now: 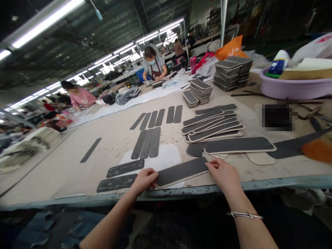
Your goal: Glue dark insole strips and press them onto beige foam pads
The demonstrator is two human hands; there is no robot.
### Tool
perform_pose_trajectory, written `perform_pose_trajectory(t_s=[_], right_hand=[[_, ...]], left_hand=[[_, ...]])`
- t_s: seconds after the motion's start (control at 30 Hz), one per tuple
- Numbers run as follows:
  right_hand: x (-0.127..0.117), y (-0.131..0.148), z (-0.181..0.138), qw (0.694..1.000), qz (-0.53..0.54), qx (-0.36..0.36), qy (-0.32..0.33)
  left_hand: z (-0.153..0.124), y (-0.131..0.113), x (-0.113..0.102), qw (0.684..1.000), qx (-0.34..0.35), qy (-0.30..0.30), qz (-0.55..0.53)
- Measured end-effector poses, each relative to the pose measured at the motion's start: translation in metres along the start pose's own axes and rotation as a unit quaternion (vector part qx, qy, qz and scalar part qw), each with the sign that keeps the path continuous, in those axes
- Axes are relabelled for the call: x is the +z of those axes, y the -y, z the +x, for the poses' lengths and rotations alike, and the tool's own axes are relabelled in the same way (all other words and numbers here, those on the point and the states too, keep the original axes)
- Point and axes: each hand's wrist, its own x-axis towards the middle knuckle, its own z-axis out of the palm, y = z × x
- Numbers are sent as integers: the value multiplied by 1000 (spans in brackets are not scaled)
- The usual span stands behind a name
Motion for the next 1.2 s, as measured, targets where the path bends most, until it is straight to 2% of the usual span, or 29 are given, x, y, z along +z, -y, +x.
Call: perform_pose_trajectory(t_s=[0.17, 0.4, 0.63, 1.2], right_hand=[[0, 0, -1, 1000, -8, 7, 10], [1, 3, -2, 1000, -20, -8, -17], [-2, 12, -7, 1000, -5, 1, -17], [-2, 14, -9, 1000, -15, -2, -13]], left_hand=[[-3, -2, -1, 997, 28, -10, 64], [-5, -8, 1, 995, 37, -25, 91], [-5, -14, 2, 983, 62, -47, 166], [-3, -9, 4, 975, 86, -68, 193]])
